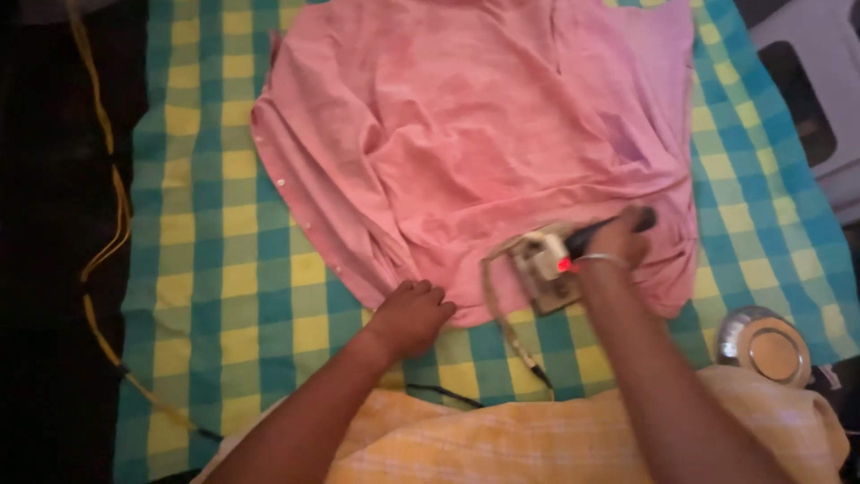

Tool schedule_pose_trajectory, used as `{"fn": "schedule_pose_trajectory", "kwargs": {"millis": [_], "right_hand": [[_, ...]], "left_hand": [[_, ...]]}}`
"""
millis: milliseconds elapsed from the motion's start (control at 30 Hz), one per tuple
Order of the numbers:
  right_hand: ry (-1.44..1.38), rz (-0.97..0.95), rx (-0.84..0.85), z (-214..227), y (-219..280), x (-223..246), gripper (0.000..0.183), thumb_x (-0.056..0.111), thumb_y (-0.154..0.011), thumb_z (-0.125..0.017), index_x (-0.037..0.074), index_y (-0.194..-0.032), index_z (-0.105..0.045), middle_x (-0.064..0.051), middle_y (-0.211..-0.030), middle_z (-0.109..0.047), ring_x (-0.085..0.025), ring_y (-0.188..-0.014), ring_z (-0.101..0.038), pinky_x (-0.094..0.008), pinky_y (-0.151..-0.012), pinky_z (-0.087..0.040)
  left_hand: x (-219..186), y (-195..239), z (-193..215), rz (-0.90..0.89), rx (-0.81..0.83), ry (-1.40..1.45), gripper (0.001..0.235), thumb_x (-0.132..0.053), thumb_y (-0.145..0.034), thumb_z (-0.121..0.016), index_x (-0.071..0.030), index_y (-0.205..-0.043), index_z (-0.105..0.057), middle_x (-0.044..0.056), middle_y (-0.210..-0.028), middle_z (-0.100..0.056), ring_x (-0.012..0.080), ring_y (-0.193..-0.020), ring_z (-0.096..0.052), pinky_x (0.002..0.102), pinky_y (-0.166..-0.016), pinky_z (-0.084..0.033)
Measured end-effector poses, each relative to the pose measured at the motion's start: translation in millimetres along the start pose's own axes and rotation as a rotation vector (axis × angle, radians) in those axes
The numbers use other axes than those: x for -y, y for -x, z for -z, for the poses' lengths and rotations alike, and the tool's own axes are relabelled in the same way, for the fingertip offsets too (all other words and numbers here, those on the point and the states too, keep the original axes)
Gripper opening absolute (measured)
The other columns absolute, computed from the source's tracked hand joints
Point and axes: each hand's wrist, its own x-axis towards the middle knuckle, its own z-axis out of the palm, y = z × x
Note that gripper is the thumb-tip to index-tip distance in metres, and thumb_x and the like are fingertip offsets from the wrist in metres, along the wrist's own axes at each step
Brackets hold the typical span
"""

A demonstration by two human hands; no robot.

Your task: Ironing a pink shirt on a checkered surface.

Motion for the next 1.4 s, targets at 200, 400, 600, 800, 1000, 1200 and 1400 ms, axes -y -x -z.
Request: {"fn": "schedule_pose_trajectory", "kwargs": {"millis": [200,400,600,800,1000,1200,1400], "right_hand": [[-0.381,0.037,0.055,7,-26,26,0.054,0.049,-0.091,-0.062,-0.002,-0.11,-0.058,-0.01,-0.088,-0.071,-0.027,-0.07,-0.078,-0.042,-0.053,-0.067],[-0.365,-0.103,0.165,15,60,10,0.052,0.052,-0.099,-0.056,0.001,-0.09,-0.058,-0.009,-0.07,-0.064,-0.024,-0.054,-0.065,-0.04,-0.047,-0.056],[-0.561,-0.093,0.324,16,128,-11,0.046,0.047,-0.099,-0.056,0.005,-0.081,-0.05,-0.01,-0.062,-0.058,-0.025,-0.047,-0.06,-0.04,-0.044,-0.053],[-0.536,-0.098,0.449,22,108,7,0.05,0.048,-0.1,-0.054,0.002,-0.081,-0.05,-0.011,-0.062,-0.058,-0.025,-0.048,-0.062,-0.041,-0.045,-0.053],[-0.253,-0.183,0.339,20,-12,-4,0.043,0.051,-0.096,-0.062,0.008,-0.095,-0.061,-0.002,-0.078,-0.064,-0.018,-0.064,-0.064,-0.04,-0.058,-0.056],[0.165,-0.056,1.121,49,-56,67,0.014,0.014,-0.089,-0.069,0.005,-0.084,-0.06,-0.005,-0.066,-0.057,-0.017,-0.053,-0.057,-0.033,-0.05,-0.049],[0.966,0.271,1.288,68,-15,98,0.013,0.007,-0.079,-0.073,-0.005,-0.084,-0.075,-0.013,-0.063,-0.064,-0.022,-0.05,-0.059,-0.038,-0.049,-0.047]], "left_hand": [[2,-21,19,-0.005,0.143,0.033,0.027,-0.022,-0.081,-0.064,-0.015,-0.106,-0.071,0.01,-0.106,-0.068,0.0326,-0.111,-0.061,0.052,-0.092,-0.048],[-3,-30,25,0.197,-0.037,0.252,0.049,-0.049,-0.081,-0.075,-0.003,-0.095,-0.068,0.021,-0.094,-0.069,0.0418,-0.094,-0.066,0.054,-0.081,-0.053],[7,-31,39,0.457,0.003,0.508,0.04,-0.035,-0.072,-0.076,0.001,-0.086,-0.067,0.027,-0.088,-0.07,0.0429,-0.088,-0.069,0.052,-0.078,-0.054],[-5,-13,22,0.254,0.012,0.192,0.029,-0.026,-0.071,-0.075,-0.002,-0.088,-0.071,0.022,-0.087,-0.071,0.0429,-0.085,-0.068,0.051,-0.079,-0.055],[-22,2,-21,-0.069,-0.078,-0.146,0.027,-0.016,-0.083,-0.063,-0.008,-0.108,-0.067,0.013,-0.098,-0.073,0.0348,-0.089,-0.069,0.049,-0.081,-0.054],[-17,-6,-2,0.108,0.408,-0.006,0.018,-0.016,-0.099,-0.054,-0.01,-0.109,-0.068,0.014,-0.113,-0.072,0.0323,-0.109,-0.069,0.049,-0.093,-0.052],[12,-9,17,-0.024,-0.047,-0.073,0.022,-0.02,-0.081,-0.066,-0.008,-0.099,-0.069,0.012,-0.106,-0.068,0.033,-0.111,-0.063,0.049,-0.09,-0.049]]}}
